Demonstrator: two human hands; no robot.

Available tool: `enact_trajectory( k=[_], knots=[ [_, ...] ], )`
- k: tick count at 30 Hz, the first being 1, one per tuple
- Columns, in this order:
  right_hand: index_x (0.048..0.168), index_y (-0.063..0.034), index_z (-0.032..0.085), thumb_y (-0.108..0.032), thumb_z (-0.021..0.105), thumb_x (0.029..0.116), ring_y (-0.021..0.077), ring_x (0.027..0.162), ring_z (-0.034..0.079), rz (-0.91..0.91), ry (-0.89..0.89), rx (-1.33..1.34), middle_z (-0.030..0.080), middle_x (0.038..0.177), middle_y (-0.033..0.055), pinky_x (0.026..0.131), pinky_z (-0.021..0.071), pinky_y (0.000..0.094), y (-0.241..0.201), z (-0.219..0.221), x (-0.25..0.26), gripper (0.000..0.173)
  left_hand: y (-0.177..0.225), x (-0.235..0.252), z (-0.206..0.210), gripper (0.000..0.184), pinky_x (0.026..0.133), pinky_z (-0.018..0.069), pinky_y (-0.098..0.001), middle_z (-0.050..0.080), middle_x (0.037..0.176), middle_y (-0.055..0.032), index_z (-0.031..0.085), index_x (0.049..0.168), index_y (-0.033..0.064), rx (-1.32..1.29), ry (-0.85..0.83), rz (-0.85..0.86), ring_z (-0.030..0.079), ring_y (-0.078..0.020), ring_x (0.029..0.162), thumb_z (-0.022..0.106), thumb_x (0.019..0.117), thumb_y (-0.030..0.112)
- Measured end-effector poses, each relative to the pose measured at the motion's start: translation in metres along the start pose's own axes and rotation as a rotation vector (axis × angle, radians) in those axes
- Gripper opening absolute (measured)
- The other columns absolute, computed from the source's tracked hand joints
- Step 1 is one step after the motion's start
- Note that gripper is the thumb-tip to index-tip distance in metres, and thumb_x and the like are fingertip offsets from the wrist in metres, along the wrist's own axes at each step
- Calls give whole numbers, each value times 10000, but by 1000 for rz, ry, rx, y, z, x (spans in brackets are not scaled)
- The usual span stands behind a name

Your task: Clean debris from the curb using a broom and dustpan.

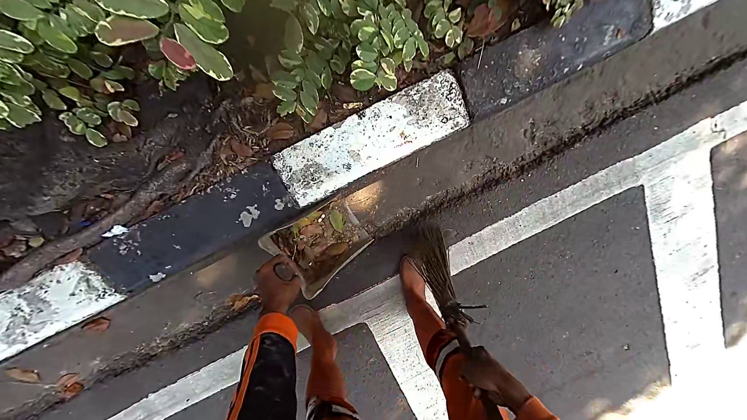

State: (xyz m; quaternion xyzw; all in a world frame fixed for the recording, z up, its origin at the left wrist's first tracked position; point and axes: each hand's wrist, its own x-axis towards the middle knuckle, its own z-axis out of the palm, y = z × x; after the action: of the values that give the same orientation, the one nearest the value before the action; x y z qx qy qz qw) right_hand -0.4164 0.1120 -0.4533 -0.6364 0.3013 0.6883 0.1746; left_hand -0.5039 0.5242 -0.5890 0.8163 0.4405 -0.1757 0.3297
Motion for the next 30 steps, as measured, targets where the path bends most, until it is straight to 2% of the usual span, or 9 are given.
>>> enact_trajectory(
  k=[3, 8, 11, 14, 17, 19, 22, 25, 30],
  knots=[
    [946, -111, 501, -67, 590, 983, 42, 382, 378, -35, -206, 225, 403, 537, -48, 360, 350, 191, 18, -7, -37, 106, -22, -3, -6, 295, 989, 467, -593, 701, 1114, -244, 718, 996, -6, -12, -26, 9, 644, -414, 1117, 772, 707, 21],
    [1050, -33, 505, -98, 574, 1012, 106, 440, 435, -11, 333, -94, 433, 616, 16, 422, 415, 260, -25, -62, -30, 102, -41, -2, -10, 257, 935, 500, -571, 712, 1045, -236, 712, 968, -20, -62, -27, 36, 675, -386, 1043, 760, 716, 2],
    [1436, 41, 473, -148, 641, 940, 393, 1013, 669, -33, 538, -415, 630, 1180, 287, 865, 539, 562, -93, -53, 48, 556, -67, -2, -11, 223, 890, 521, -516, 722, 974, -193, 705, 922, -16, -147, -6, 87, 689, -318, 961, 739, 702, 0],
    [1516, 14, 404, -200, 727, 857, 483, 1220, 593, -187, 381, -625, 580, 1338, 326, 983, 480, 660, -136, 49, 100, 765, -113, 5, -16, 203, 848, 554, -403, 727, 893, -135, 675, 857, -27, -316, 68, 202, 701, -211, 887, 703, 657, -22],
    [1486, -14, 441, -178, 737, 824, 472, 1076, 653, -255, 156, -720, 634, 1212, 309, 877, 518, 655, -117, 170, 69, 744, -164, -6, -24, 225, 863, 576, -340, 720, 898, -134, 649, 863, -64, -468, 61, 266, 706, -167, 898, 692, 644, -33],
    [1201, 40, 581, -135, 699, 869, 360, 827, 664, -197, 23, -675, 643, 986, 228, 723, 539, 553, -105, 201, 25, 393, -183, -8, -43, 225, 860, 573, -343, 715, 898, -143, 634, 863, -76, -471, 61, 248, 704, -174, 892, 689, 646, -52],
    [1025, -52, 555, -125, 638, 939, 133, 467, 473, -108, -115, -409, 492, 639, 26, 461, 436, 312, -55, 193, -25, 139, -222, -13, -83, 216, 850, 574, -390, 723, 891, -144, 650, 860, -58, -382, 48, 200, 709, -207, 879, 702, 650, -52],
    [1027, -32, 565, -112, 634, 966, 130, 444, 466, -87, 85, -259, 486, 621, 31, 442, 442, 309, -18, 161, -45, 122, -255, -18, -118, 199, 858, 557, -474, 733, 913, -163, 675, 871, -43, -244, 35, 192, 713, -275, 898, 707, 675, -28],
    [1459, 24, 469, -162, 677, 912, 471, 1110, 645, -63, 488, -412, 622, 1237, 326, 923, 512, 644, -67, 162, 43, 614, -265, -14, -133, 231, 898, 522, -567, 730, 980, -208, 702, 930, -31, -57, -31, 152, 699, -367, 975, 714, 700, -14]
  ],
)
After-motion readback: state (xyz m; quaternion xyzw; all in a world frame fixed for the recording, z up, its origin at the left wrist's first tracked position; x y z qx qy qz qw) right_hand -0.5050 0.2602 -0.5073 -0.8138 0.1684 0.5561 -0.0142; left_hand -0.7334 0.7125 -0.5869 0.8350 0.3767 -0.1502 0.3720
